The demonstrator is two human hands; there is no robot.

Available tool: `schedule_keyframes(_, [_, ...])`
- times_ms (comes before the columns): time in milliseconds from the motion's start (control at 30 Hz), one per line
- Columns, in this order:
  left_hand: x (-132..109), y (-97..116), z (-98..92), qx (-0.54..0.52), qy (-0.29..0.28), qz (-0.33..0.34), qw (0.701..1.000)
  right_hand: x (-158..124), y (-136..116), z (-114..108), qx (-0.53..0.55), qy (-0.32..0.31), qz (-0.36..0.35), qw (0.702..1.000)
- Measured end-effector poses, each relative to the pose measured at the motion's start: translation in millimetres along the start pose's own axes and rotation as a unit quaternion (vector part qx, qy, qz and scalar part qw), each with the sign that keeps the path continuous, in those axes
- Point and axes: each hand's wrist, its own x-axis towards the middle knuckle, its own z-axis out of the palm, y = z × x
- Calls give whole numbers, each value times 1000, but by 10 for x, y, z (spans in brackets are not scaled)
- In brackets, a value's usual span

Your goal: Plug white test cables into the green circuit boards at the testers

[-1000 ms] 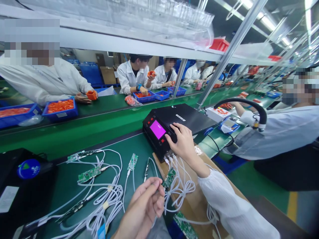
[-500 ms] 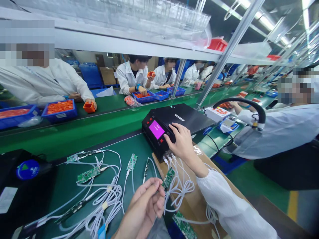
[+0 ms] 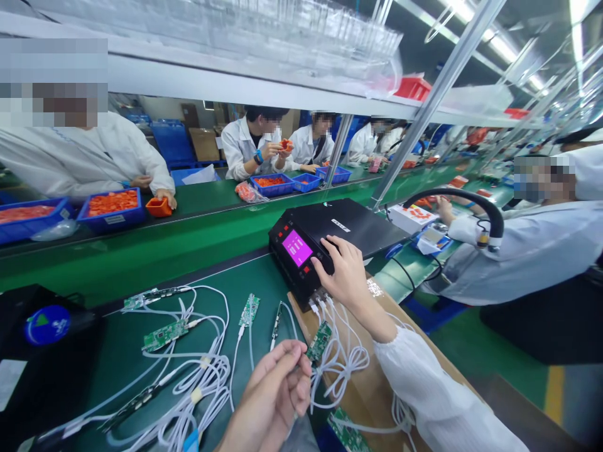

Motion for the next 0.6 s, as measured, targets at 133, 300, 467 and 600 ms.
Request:
schedule_keyframes(133, [54, -18, -80, -10, 11, -6, 1000, 7, 15, -49, 10, -20, -5, 1000])
schedule_keyframes(300, [38, 40, -140, -8, 22, 0, 1000, -135, 152, -313, 54, -108, -99, 988])
schedule_keyframes(467, [-8, 168, -127, 15, 49, -3, 999, -404, 287, -571, 48, -167, -136, 975])
schedule_keyframes(600, [11, 205, -143, 40, 97, -16, 994, -532, 315, -570, 17, -174, -140, 975])
